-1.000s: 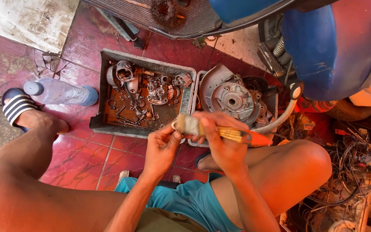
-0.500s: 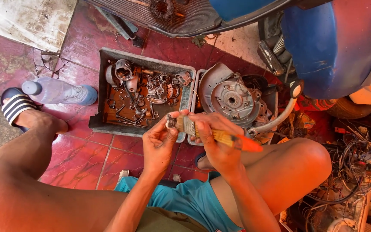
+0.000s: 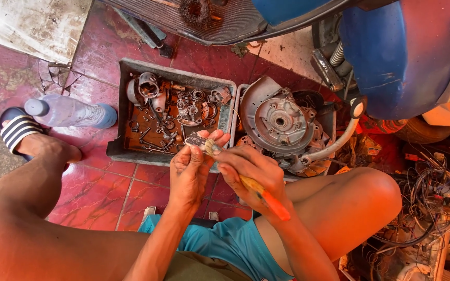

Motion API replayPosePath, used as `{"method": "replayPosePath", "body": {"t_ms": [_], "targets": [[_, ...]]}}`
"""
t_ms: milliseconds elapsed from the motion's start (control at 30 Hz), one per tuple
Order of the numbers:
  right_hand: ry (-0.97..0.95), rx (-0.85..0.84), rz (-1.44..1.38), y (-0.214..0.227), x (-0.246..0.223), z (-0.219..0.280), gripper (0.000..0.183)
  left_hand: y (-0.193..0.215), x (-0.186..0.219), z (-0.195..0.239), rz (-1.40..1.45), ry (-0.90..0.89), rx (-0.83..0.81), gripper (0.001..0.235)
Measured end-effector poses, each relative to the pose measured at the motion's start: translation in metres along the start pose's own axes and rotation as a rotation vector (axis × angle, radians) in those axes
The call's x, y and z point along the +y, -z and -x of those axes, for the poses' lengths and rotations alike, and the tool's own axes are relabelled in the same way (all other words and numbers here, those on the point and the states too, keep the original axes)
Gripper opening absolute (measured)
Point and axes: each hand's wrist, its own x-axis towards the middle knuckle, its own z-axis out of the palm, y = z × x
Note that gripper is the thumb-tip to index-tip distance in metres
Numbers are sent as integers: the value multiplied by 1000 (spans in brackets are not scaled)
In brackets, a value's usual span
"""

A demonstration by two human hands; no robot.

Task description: Cleaning various motorcycle engine components using a brush and solvent in a metal tray.

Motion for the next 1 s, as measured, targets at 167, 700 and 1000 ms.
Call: {"method": "replayPosePath", "body": {"t_ms": [167,700,1000], "targets": [[-197,218,-12,3,8,-2,27,19,-10,-3,60,32,19,58],[-269,207,-197,-10,23,2,29,43,-12,-10,-58,33,-9,58],[-101,-348,305,-36,50,23,52,60,-3,-9,-508,77,-5,34]]}}
